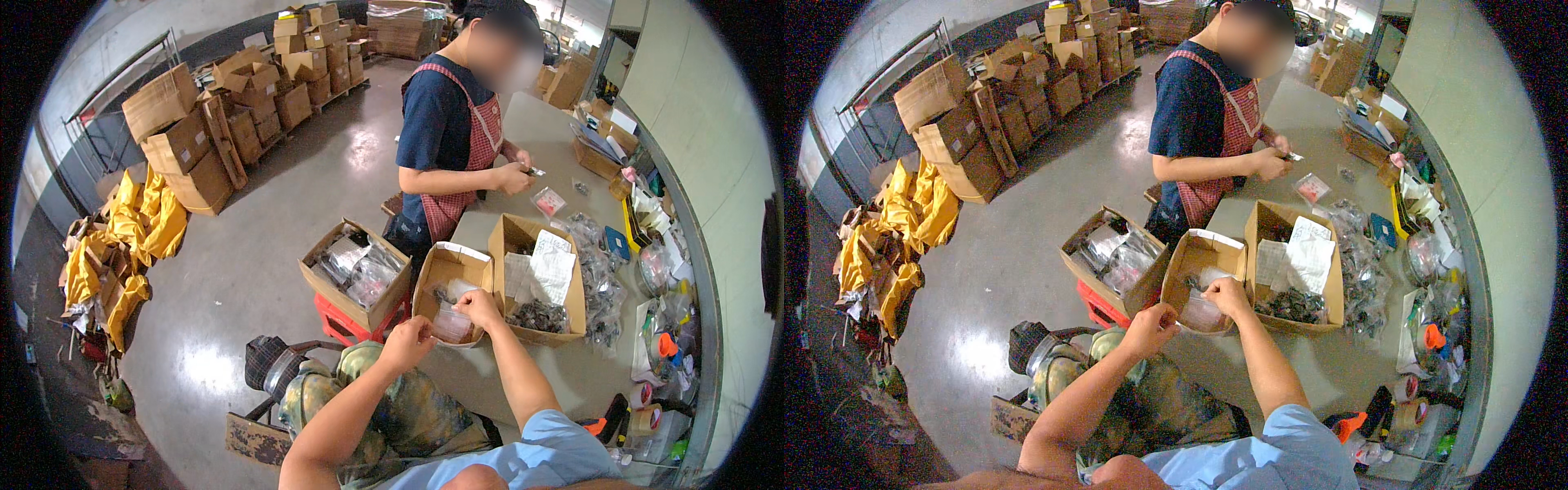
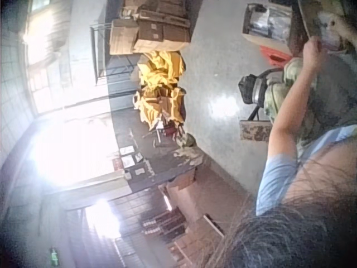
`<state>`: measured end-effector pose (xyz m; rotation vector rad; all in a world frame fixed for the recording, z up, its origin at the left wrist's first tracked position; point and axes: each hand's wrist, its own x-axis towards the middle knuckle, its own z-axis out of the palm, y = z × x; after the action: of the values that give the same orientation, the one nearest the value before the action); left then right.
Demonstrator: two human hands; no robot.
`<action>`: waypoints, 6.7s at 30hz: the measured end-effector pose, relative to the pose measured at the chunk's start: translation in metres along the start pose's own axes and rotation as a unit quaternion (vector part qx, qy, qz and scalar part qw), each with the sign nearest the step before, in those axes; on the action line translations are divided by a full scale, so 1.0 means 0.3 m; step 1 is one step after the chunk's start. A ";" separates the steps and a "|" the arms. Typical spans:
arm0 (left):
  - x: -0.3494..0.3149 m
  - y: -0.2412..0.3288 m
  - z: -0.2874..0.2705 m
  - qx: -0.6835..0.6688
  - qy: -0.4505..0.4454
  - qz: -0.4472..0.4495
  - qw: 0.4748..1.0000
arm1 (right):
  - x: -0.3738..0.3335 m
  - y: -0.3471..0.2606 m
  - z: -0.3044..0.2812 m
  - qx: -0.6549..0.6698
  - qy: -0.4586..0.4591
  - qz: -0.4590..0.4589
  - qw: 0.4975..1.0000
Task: The person picks up small metal hardware components from a cardboard box and places them into individual plastic bags by hand.
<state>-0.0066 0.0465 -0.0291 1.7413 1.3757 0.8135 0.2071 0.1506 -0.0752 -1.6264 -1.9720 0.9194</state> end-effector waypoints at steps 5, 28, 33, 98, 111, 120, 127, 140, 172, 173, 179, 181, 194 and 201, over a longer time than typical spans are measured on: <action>0.013 -0.016 0.031 -0.020 0.017 -0.022 0.999 | -0.012 -0.010 0.009 0.100 0.001 0.054 0.994; -0.038 0.103 -0.022 -0.104 0.068 0.088 0.988 | -0.281 -0.235 -0.101 0.035 -0.078 -0.165 0.982; -0.046 0.111 -0.005 -0.213 0.097 0.007 0.972 | -0.307 -0.212 -0.034 0.243 -0.084 -0.107 0.960; 0.033 0.103 0.044 -0.156 -0.134 0.013 0.978 | 0.044 0.384 -0.377 0.372 -0.053 0.047 0.926; 0.060 0.063 0.065 -0.178 -0.145 0.003 0.973 | 0.600 0.398 -0.275 -0.092 0.136 0.184 0.969; 0.058 0.068 0.053 -0.132 -0.133 0.030 0.982 | 0.427 0.206 -0.362 -0.234 0.163 0.193 0.939; 0.039 0.038 0.077 -0.192 -0.141 0.040 0.970 | 0.084 -0.082 -0.432 -0.030 0.212 -0.117 0.970; -0.100 0.105 0.040 -0.488 -0.249 -0.120 0.828 | -0.345 -0.390 -0.220 0.092 -0.258 -0.213 0.938; -0.134 0.058 0.051 -0.516 -0.341 -0.052 0.784 | -0.426 -0.449 -0.187 0.105 -0.197 -0.318 0.922; -0.138 0.082 0.036 -0.532 -0.322 -0.058 0.781 | -0.426 -0.446 -0.189 0.069 -0.163 -0.340 0.924; -0.142 0.172 -0.053 -0.530 -0.301 -0.059 0.791 | -0.451 -0.456 -0.196 -0.005 -0.101 -0.413 0.905; -0.141 0.193 -0.061 -0.516 -0.313 -0.059 0.795 | -0.454 -0.440 -0.191 -0.026 -0.096 -0.433 0.896; -0.133 0.116 -0.018 -0.561 -0.298 -0.040 0.771 | -0.465 -0.451 -0.146 0.045 -0.067 -0.411 0.908; -0.098 0.111 -0.024 -0.396 -0.062 0.098 0.911 | -0.439 -0.430 -0.161 0.057 0.069 -0.316 0.945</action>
<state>-0.0027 0.0146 0.0023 1.2510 0.6320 1.1464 0.1809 0.0211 0.0623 -0.8643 -2.0928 0.6260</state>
